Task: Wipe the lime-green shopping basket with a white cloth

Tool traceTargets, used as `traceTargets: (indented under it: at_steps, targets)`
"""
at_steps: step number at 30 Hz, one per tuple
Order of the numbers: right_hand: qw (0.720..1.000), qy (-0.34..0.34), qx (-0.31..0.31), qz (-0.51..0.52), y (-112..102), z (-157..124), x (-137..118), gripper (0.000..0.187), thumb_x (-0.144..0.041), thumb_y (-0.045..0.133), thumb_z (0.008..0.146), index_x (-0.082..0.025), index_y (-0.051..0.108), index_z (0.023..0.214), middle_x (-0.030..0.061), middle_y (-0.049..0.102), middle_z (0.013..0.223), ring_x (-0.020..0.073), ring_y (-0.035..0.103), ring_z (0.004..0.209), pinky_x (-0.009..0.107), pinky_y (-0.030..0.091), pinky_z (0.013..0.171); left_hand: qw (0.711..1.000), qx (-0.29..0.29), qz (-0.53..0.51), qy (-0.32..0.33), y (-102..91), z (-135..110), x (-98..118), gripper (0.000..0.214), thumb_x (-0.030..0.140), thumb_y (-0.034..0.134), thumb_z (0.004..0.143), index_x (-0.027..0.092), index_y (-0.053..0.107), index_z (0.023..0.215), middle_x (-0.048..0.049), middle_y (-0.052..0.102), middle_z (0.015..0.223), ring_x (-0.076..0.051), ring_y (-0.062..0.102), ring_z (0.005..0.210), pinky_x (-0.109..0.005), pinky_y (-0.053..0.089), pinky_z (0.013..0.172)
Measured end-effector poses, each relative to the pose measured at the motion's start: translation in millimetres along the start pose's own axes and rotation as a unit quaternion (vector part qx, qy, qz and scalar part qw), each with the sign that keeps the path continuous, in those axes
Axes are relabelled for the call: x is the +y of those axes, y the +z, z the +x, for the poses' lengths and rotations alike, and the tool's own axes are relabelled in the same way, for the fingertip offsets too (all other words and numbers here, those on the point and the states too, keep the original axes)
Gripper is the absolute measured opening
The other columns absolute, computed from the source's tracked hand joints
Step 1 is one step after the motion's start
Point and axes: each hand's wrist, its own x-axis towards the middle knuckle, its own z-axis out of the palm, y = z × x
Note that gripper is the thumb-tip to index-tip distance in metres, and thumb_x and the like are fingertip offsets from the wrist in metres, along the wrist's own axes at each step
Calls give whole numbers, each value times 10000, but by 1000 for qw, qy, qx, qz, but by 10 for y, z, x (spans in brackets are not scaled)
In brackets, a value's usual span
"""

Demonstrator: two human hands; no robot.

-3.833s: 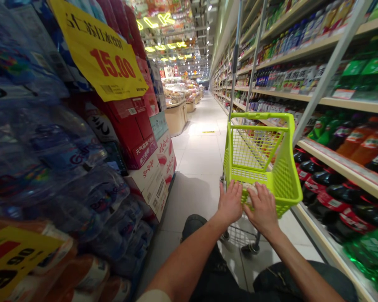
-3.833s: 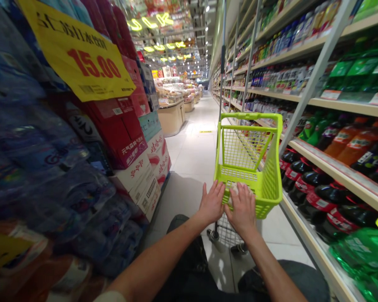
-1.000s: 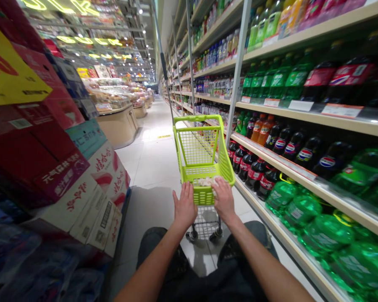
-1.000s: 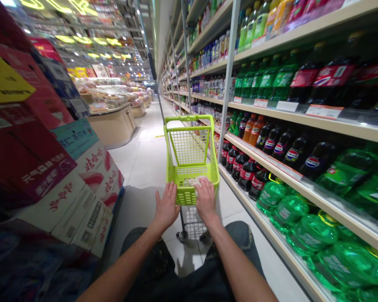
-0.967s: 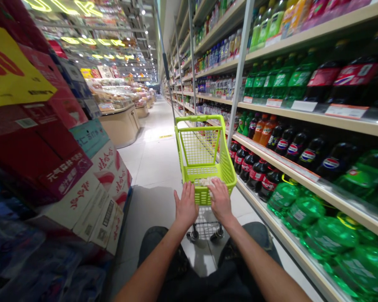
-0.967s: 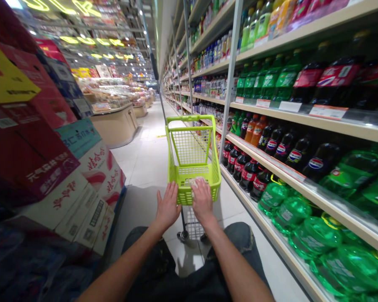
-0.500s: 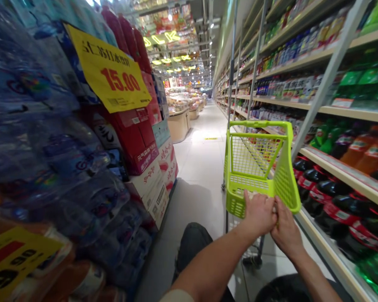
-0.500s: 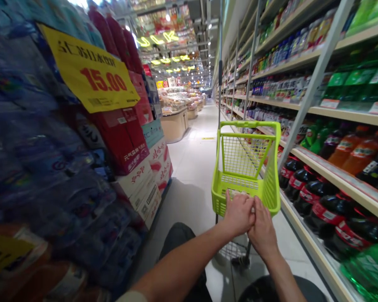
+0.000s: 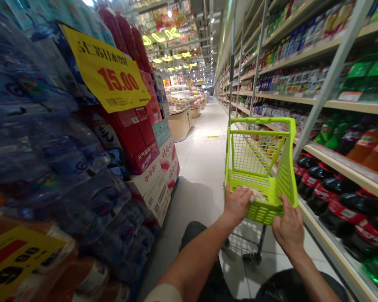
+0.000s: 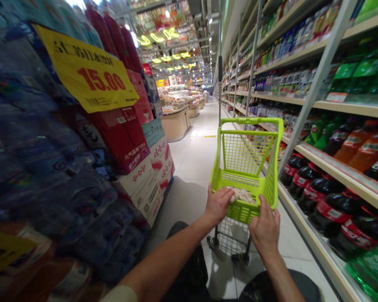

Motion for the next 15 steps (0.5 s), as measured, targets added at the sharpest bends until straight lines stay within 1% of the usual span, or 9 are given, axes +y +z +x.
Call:
traceTargets:
  at_steps: [2, 3, 5, 7, 9, 11, 12, 13, 15]
  targets:
    - [1000, 1, -2, 2, 22, 22, -1, 649, -101, 346, 706, -120, 226, 1344, 149, 540, 1149, 272, 511, 1040, 481, 352, 913, 1000, 4, -6, 29, 111, 69, 161, 306, 256, 339, 875, 257, 473, 1150, -21, 563, 1188, -142, 463, 1123, -501, 61, 1061]
    - [1000, 1, -4, 3, 29, 35, 12, 643, -104, 344, 711, -127, 227, 1343, 145, 539, 1154, 268, 510, 1044, 476, 351, 915, 999, 7, -10, 43, 147, 90, 209, 309, 261, 335, 877, 255, 469, 1156, -22, 563, 1188, -140, 460, 1127, -499, 50, 1063]
    - [1000, 2, -6, 3, 35, 63, 54, 631, -113, 346, 719, -133, 233, 1339, 143, 523, 1179, 266, 495, 1067, 471, 345, 921, 998, 14, -10, 58, 159, 90, 195, 309, 263, 344, 877, 254, 465, 1161, -21, 566, 1186, -139, 464, 1128, -498, 47, 1064]
    - [1000, 8, -4, 2, 31, 90, 90, 624, -123, 354, 718, -127, 243, 1331, 149, 495, 1211, 270, 464, 1103, 477, 339, 923, 999, 23, 0, 48, 96, 44, 39, 301, 248, 371, 867, 259, 477, 1148, -20, 573, 1178, -145, 486, 1111, -502, 63, 1063]
    - [1000, 19, -2, 9, 29, 113, 92, 614, -131, 356, 714, -112, 259, 1319, 154, 487, 1215, 268, 449, 1118, 470, 350, 916, 999, 50, 13, -11, 13, -1, -174, 302, 198, 400, 848, 256, 498, 1128, -29, 585, 1162, -156, 511, 1088, -510, 76, 1060]
    - [999, 31, -3, 27, 38, 125, 55, 605, -134, 355, 710, -111, 274, 1309, 149, 509, 1189, 251, 468, 1092, 446, 373, 902, 996, 75, 16, -53, -26, -5, -309, 334, 140, 410, 825, 254, 505, 1124, -40, 577, 1171, -168, 514, 1090, -524, 82, 1055]
    - [999, 38, -4, 38, 48, 126, 25, 602, -133, 354, 710, -113, 275, 1306, 145, 522, 1173, 242, 482, 1072, 437, 379, 900, 996, 77, 12, -52, -18, 10, -311, 345, 123, 414, 815, 252, 507, 1121, -40, 582, 1165, -170, 518, 1085, -527, 87, 1053]
    - [998, 44, -6, 47, 61, 122, -8, 600, -134, 353, 711, -117, 272, 1306, 142, 530, 1164, 235, 492, 1055, 438, 374, 906, 996, 78, 6, -42, 9, 33, -264, 350, 115, 418, 808, 250, 510, 1117, -39, 587, 1158, -170, 522, 1079, -527, 91, 1053]
    - [997, 46, -13, 58, 94, 104, -66, 594, -132, 348, 720, -128, 262, 1307, 141, 525, 1177, 230, 498, 1051, 462, 335, 938, 997, 71, -8, 6, 102, 92, -57, 336, 131, 426, 811, 245, 514, 1114, -39, 599, 1139, -170, 528, 1070, -521, 103, 1053]
